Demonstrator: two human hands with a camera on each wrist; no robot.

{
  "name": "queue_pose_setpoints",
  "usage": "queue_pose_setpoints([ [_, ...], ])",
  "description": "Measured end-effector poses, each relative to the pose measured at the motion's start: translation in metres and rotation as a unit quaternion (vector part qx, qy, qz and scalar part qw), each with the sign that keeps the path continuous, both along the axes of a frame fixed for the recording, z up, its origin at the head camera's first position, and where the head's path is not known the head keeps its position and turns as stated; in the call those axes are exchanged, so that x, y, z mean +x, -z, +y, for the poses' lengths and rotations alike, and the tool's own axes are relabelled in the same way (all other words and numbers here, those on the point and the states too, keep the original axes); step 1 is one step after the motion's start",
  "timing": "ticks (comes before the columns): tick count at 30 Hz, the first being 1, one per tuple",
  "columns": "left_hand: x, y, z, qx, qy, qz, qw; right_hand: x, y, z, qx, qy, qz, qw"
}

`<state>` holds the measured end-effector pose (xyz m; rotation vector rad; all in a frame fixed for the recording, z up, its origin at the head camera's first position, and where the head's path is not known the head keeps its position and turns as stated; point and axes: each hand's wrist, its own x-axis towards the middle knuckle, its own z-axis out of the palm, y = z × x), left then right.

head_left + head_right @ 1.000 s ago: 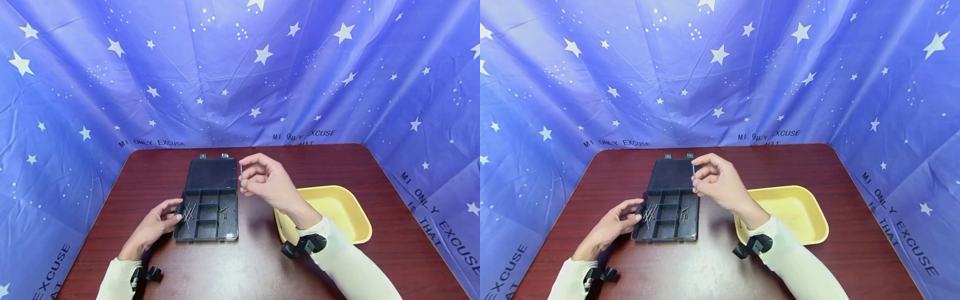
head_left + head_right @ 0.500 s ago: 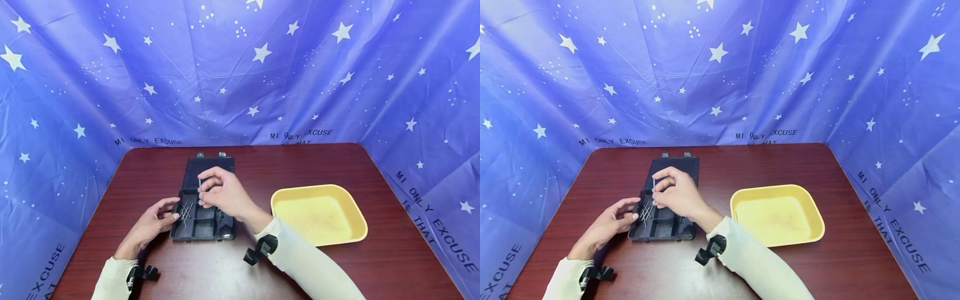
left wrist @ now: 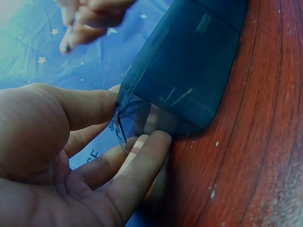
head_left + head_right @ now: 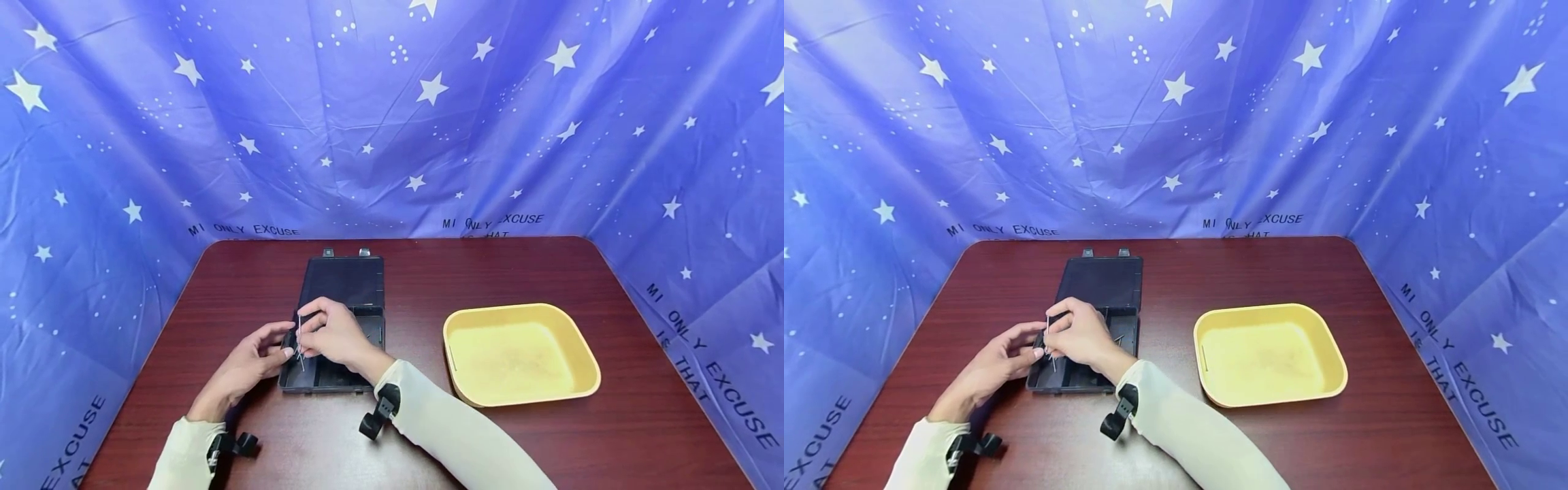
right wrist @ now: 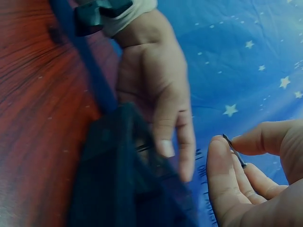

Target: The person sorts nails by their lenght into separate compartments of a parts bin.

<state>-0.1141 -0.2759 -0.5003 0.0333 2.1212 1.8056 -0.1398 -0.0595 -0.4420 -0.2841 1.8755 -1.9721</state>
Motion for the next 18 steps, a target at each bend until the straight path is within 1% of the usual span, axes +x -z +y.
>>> queue_pose_setpoints([
  [3, 0.0004, -0.0010, -0.0009, -0.001, 0.004, 0.001, 1.0000, 0.0012, 0.0077, -0.0037, 0.007, 0.005, -0.010, 0.9999],
  [7, 0.0007, -0.0024, -0.0008, -0.002, 0.003, -0.002, 1.0000, 0.0014, 0.0117, -0.0047, 0.014, 0.016, -0.015, 0.9997],
  [12, 0.0013, -0.0038, -0.0003, -0.002, 0.004, -0.001, 1.0000, -0.0006, 0.0109, -0.0021, 0.023, 0.026, -0.018, 0.9992],
  [18, 0.0016, -0.0045, 0.0009, -0.007, 0.000, -0.002, 1.0000, -0.0026, 0.0042, 0.0027, 0.015, 0.023, -0.029, 0.9992],
])
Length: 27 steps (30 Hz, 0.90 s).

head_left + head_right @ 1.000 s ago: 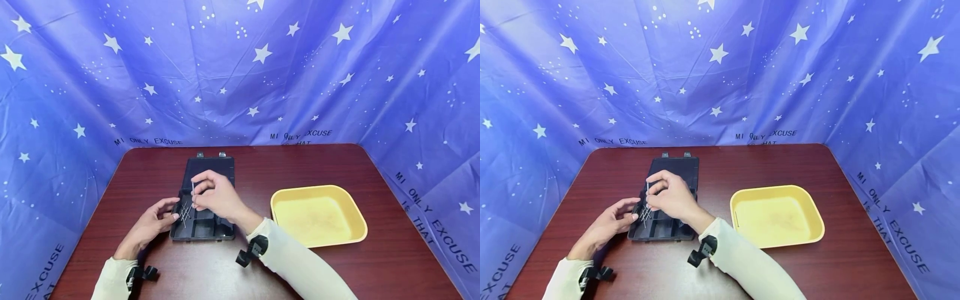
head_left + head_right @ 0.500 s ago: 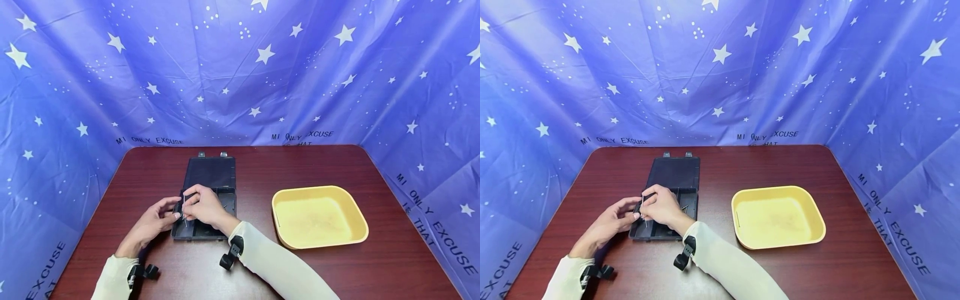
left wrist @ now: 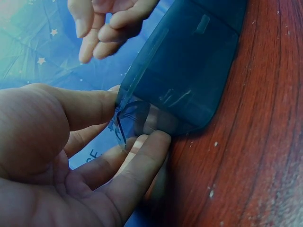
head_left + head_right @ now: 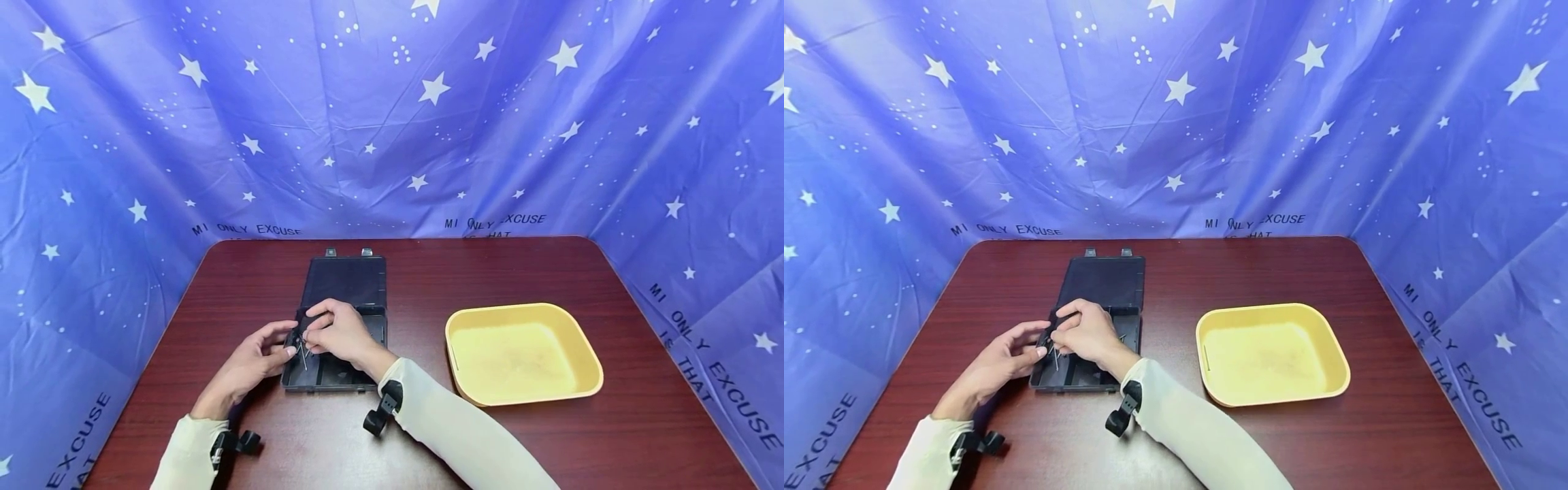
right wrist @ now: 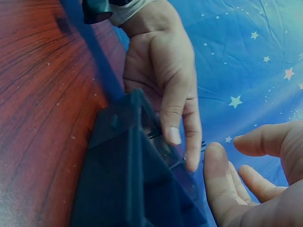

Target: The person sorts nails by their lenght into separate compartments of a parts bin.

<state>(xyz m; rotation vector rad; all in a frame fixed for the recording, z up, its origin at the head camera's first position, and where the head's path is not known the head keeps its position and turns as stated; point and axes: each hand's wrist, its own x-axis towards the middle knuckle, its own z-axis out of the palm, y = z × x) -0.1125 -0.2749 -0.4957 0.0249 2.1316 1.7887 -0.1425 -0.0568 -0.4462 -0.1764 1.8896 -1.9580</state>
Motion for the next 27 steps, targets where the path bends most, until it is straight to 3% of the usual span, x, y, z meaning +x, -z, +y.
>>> queue_pose_setpoints([
  [18, 0.000, 0.000, 0.000, 0.005, -0.007, -0.001, 1.0000, 0.007, -0.033, 0.060, -0.027, -0.006, 0.047, 0.9985],
  [27, 0.001, 0.000, -0.002, -0.002, -0.005, 0.005, 1.0000, 0.014, -0.046, 0.117, -0.024, 0.022, 0.050, 0.9982],
])
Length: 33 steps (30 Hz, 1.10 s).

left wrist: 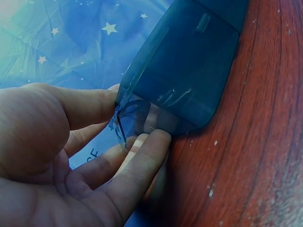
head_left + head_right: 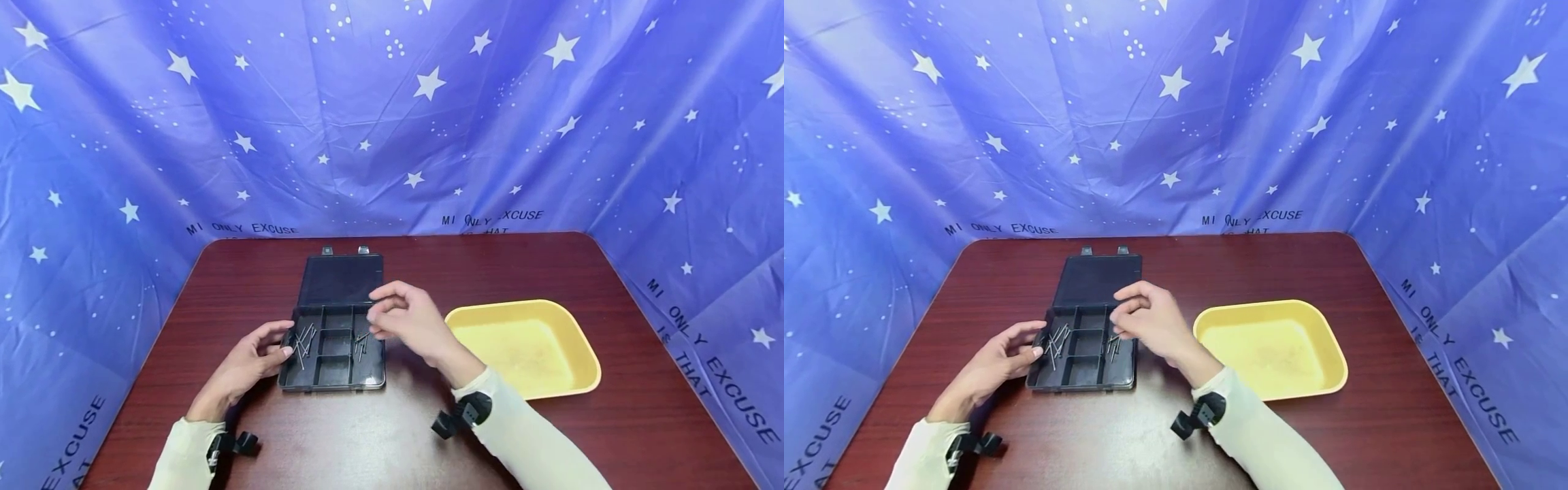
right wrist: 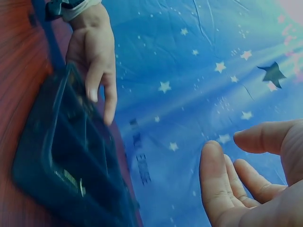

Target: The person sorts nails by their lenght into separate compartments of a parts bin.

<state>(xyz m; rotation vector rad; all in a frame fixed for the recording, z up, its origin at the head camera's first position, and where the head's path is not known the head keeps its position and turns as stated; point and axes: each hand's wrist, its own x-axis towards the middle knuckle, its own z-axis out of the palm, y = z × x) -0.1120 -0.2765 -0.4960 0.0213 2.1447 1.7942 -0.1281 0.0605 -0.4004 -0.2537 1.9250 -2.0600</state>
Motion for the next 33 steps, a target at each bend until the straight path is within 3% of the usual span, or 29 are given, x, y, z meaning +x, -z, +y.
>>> queue_pose_setpoints([
  [8, 0.000, 0.000, 0.000, -0.013, -0.004, 0.004, 0.9999, 0.009, 0.002, 0.058, 0.034, 0.036, 0.001, 0.9988],
  [16, 0.000, 0.001, 0.001, -0.005, -0.003, 0.004, 1.0000, 0.016, 0.023, 0.100, 0.076, 0.061, -0.019, 0.9951],
  [26, 0.001, 0.000, 0.003, -0.002, -0.003, -0.008, 1.0000, 0.017, 0.057, 0.119, 0.138, 0.065, -0.079, 0.9851],
  [33, 0.001, -0.001, 0.003, -0.003, -0.002, -0.004, 1.0000, 0.019, 0.068, 0.123, 0.178, 0.047, -0.099, 0.9780],
])
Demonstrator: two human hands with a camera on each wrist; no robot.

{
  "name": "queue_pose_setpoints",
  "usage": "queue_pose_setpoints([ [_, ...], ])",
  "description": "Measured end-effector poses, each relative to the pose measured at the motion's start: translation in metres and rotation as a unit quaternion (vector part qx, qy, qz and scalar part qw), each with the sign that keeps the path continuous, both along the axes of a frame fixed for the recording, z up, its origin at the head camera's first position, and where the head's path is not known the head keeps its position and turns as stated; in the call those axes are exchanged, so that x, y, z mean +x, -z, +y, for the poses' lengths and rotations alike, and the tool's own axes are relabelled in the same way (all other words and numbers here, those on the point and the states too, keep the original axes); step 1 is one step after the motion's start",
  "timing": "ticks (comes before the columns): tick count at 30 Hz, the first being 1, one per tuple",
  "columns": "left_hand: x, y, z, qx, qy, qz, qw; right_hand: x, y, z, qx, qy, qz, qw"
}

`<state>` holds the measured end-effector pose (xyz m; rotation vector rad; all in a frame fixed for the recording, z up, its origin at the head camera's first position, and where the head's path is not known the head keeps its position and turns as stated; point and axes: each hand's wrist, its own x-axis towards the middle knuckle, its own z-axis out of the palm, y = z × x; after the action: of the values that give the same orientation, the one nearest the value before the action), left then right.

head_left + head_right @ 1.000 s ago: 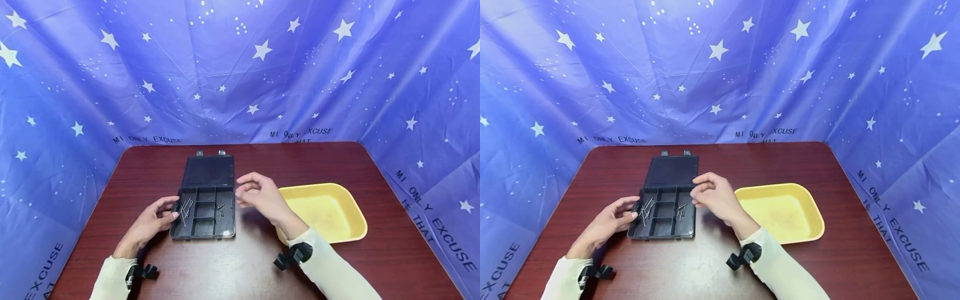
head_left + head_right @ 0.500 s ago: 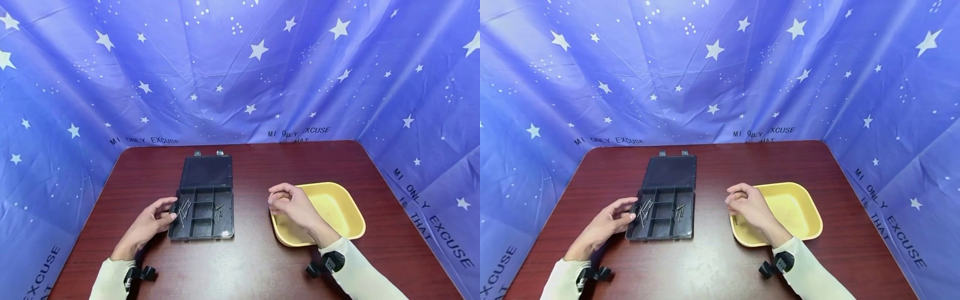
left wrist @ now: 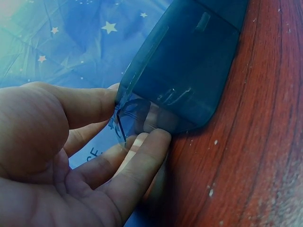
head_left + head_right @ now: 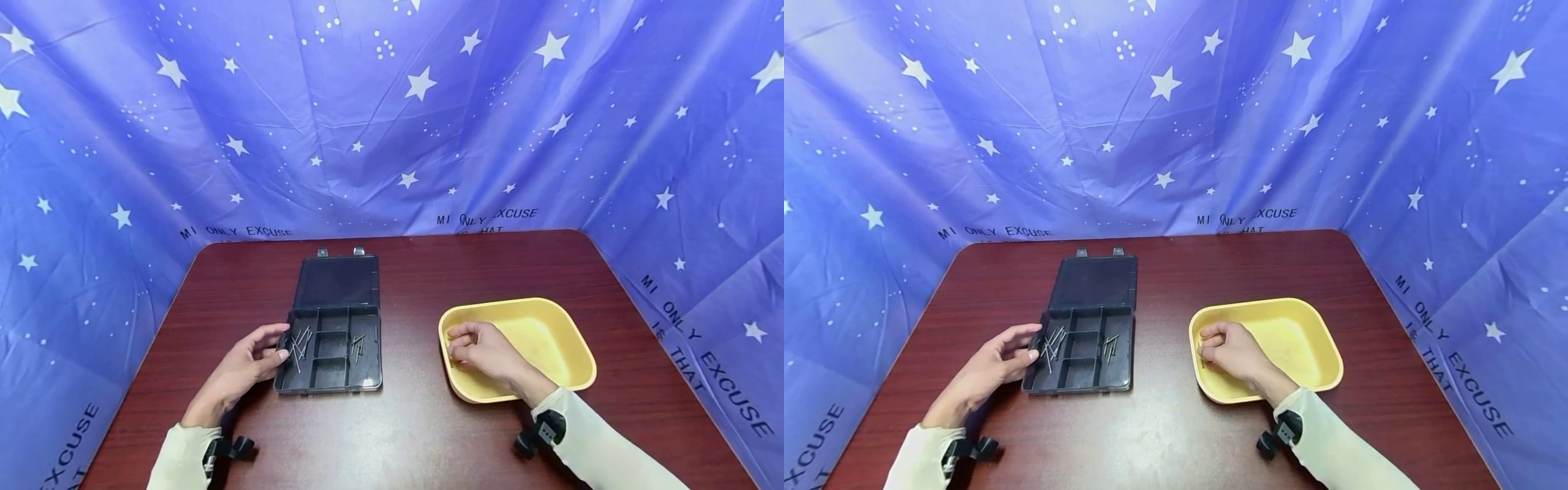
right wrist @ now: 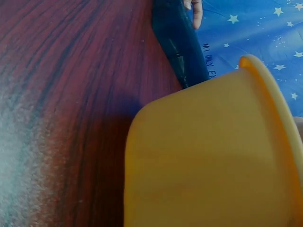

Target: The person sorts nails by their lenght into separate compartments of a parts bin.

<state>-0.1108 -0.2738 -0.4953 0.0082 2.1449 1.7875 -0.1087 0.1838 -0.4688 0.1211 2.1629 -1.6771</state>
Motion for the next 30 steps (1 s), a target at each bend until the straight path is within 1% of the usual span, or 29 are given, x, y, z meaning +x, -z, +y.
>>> queue_pose_setpoints([
  [4, -0.0003, -0.0001, 0.0001, -0.002, 0.002, 0.001, 1.0000, 0.0008, 0.0029, 0.0012, -0.009, -0.007, -0.012, 0.9999],
  [10, -0.0003, -0.0002, 0.0001, -0.006, 0.002, 0.001, 1.0000, 0.0003, 0.0050, 0.0032, -0.042, -0.023, -0.034, 0.9983],
  [16, -0.0009, 0.0010, 0.0001, -0.007, 0.001, 0.002, 1.0000, -0.0022, 0.0077, 0.0060, -0.063, -0.037, -0.044, 0.9964],
  [22, -0.0012, 0.0024, -0.0010, -0.011, 0.002, 0.003, 0.9999, -0.0024, 0.0087, 0.0068, -0.073, -0.046, -0.051, 0.9950],
  [30, -0.0011, 0.0001, 0.0002, -0.006, 0.005, 0.002, 1.0000, -0.0044, 0.0105, 0.0064, -0.075, -0.051, -0.057, 0.9942],
])
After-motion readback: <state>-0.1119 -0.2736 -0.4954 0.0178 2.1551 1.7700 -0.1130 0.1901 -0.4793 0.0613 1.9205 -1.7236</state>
